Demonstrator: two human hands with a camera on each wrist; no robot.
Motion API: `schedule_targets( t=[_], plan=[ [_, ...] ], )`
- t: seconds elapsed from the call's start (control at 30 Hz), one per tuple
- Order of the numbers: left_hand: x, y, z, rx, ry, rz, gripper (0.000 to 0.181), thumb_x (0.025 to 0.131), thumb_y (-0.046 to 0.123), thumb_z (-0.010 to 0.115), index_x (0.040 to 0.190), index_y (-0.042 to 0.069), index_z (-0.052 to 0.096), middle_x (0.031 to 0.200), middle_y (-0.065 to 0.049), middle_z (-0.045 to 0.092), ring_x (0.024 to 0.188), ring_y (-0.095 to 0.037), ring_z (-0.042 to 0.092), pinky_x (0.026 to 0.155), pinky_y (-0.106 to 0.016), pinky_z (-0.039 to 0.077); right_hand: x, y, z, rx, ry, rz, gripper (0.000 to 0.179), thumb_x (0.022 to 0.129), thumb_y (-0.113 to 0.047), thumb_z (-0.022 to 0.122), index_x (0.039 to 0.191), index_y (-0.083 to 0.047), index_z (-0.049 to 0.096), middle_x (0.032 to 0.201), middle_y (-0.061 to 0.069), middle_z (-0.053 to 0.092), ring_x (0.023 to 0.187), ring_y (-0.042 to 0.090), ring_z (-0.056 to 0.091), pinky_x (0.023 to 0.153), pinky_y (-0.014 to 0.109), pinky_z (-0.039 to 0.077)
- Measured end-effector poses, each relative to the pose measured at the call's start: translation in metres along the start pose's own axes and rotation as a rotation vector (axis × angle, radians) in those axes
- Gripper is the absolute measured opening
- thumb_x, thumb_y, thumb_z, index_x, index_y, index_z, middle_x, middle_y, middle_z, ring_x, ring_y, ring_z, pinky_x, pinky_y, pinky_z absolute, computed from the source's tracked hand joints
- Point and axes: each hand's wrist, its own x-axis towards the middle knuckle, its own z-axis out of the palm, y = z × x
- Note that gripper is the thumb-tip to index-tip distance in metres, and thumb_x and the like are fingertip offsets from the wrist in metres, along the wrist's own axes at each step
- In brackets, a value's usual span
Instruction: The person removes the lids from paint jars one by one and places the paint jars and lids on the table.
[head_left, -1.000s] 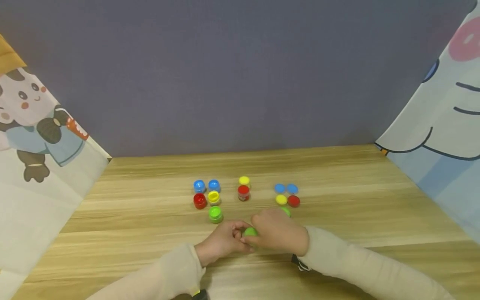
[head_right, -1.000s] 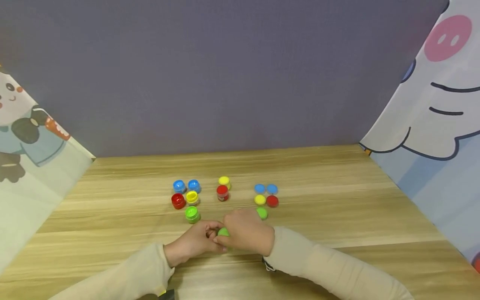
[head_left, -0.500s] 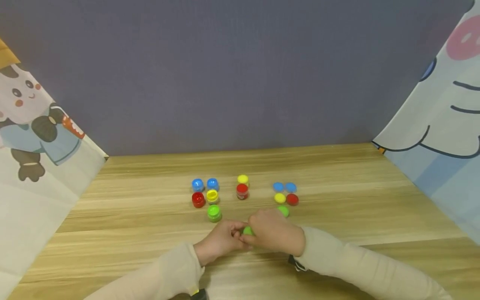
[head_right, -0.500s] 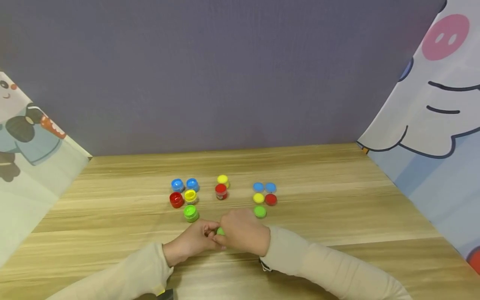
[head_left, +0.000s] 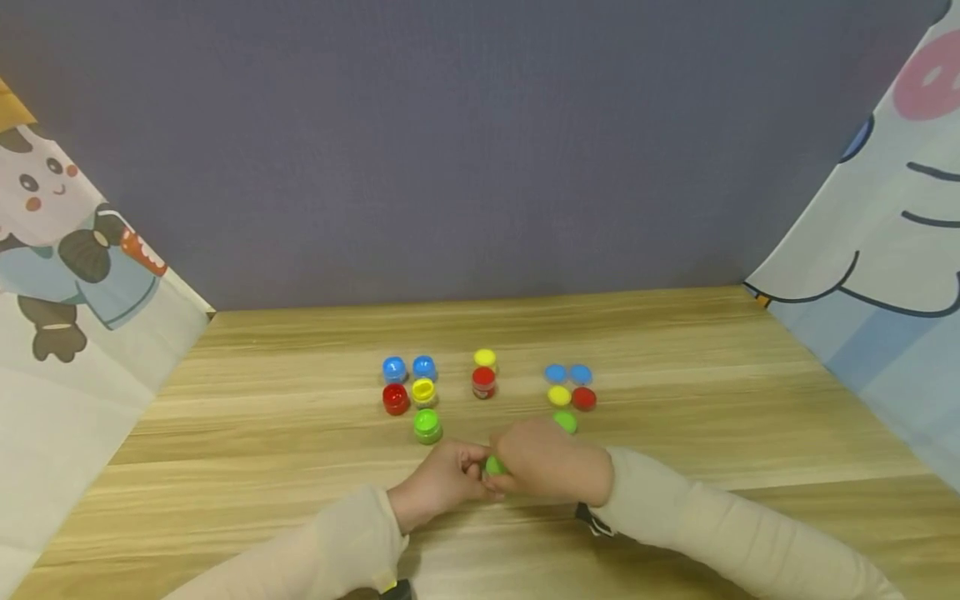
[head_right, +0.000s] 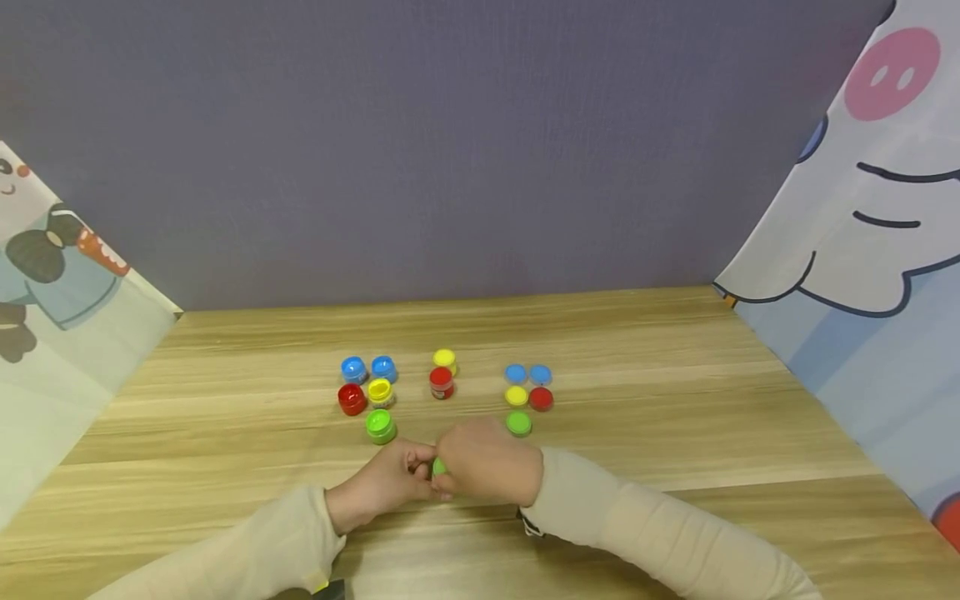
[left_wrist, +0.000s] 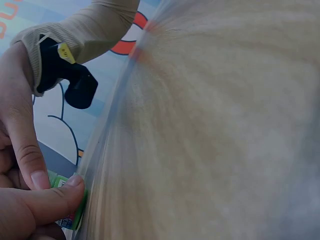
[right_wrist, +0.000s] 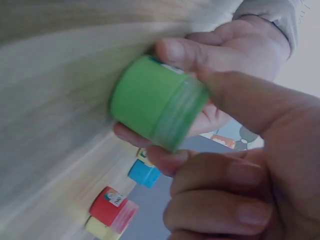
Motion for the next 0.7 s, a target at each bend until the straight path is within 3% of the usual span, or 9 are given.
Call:
schedule_targets(
  t=[0.23, 0.43, 0.7],
  plan=[
    [-0.0018, 0.0017, -0.0009, 0.023, -0.002, 0.01, 0.033, 0.071, -0.001, 0.076, 0.103, 0.002, 0.07, 0.051, 0.004, 0.041, 0.046, -0.006, 0.032, 0.042, -0.015, 0.026, 0.0012, -0.003, -0.0056, -0.052, -0.074, 0.003, 0.026, 0.08, -0.033, 0.073, 0.085, -0.013, 0.058, 0.062, -0.008, 0.046, 0.054, 0.006, 0.044, 0.05, 0.019, 0.04],
    [-0.0025, 0.0022, -0.0014, 0.031, 0.008, -0.015, 0.031, 0.07, 0.0, 0.077, 0.1, 0.002, 0.07, 0.051, 0.004, 0.041, 0.047, -0.006, 0.033, 0.043, -0.016, 0.026, -0.0012, 0.0, -0.006, -0.01, -0.039, -0.056, 0.016, 0.079, -0.016, 0.074, 0.084, -0.014, 0.059, 0.063, -0.009, 0.047, 0.054, 0.005, 0.044, 0.05, 0.019, 0.04],
    [-0.0011, 0.0001, -0.0005, 0.029, 0.019, -0.017, 0.035, 0.069, -0.001, 0.078, 0.103, 0.003, 0.07, 0.051, 0.004, 0.042, 0.046, -0.006, 0.034, 0.043, -0.016, 0.026, -0.0059, 0.0067, -0.0069, -0.016, 0.021, -0.199, 0.022, 0.077, -0.006, 0.073, 0.095, -0.017, 0.064, 0.072, -0.008, 0.058, 0.057, 0.001, 0.046, 0.055, 0.015, 0.042]
  ],
)
